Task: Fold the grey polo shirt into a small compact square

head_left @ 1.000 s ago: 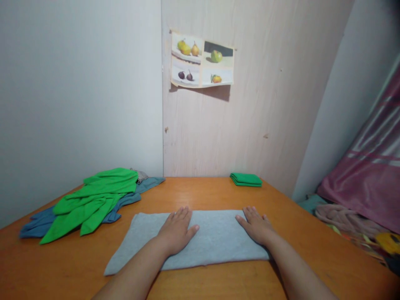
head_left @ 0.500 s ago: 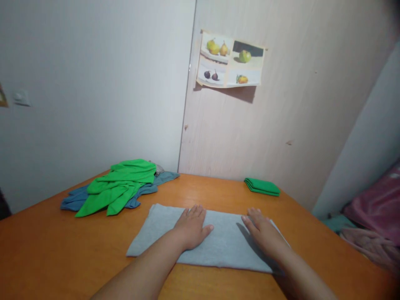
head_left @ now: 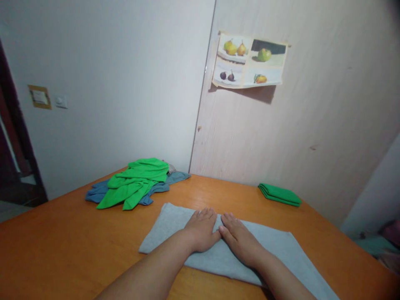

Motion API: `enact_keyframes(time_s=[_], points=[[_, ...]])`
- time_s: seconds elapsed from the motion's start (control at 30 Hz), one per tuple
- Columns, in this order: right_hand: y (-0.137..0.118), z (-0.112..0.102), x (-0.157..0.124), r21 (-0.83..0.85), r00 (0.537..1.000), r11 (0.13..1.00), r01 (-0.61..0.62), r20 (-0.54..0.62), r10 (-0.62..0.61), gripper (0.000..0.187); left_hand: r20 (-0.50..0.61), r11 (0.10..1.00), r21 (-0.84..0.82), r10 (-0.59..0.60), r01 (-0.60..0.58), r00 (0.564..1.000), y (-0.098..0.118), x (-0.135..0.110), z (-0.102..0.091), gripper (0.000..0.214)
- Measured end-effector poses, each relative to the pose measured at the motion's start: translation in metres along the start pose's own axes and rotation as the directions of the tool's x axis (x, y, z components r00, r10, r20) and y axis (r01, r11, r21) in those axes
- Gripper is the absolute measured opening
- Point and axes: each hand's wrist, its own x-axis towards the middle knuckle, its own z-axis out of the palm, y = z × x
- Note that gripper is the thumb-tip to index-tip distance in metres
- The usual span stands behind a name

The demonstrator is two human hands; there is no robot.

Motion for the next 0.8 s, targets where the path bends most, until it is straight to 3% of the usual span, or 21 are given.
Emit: enact_keyframes(time_s=[0.23,0.5,0.8], points=[[0.0018,-0.0021,-0.0021,-0.052,0.999,0.999,-0.002,0.050,0.004,0.088,0.025,1.000,-0.018,-0.006,0.006,1.000,-0.0027,-0.0006,-0.0059,0.072],[0.0023,0.0000,-0.0013,-0.070,0.999,0.998,-0.005,0.051,0.009,0.091,-0.091,0.996,0.058,-0.066,0.071,0.994,-0.0083,0.0006,-0.0042,0.062],[0.0032,0.0038,0.0003,-0.068,0.999,0.998,0.009,0.033,-0.007,0.091,-0.103,0.976,0.123,-0.166,0.178,0.981,-0.0043,-0.0026,-0.0036,0.072]])
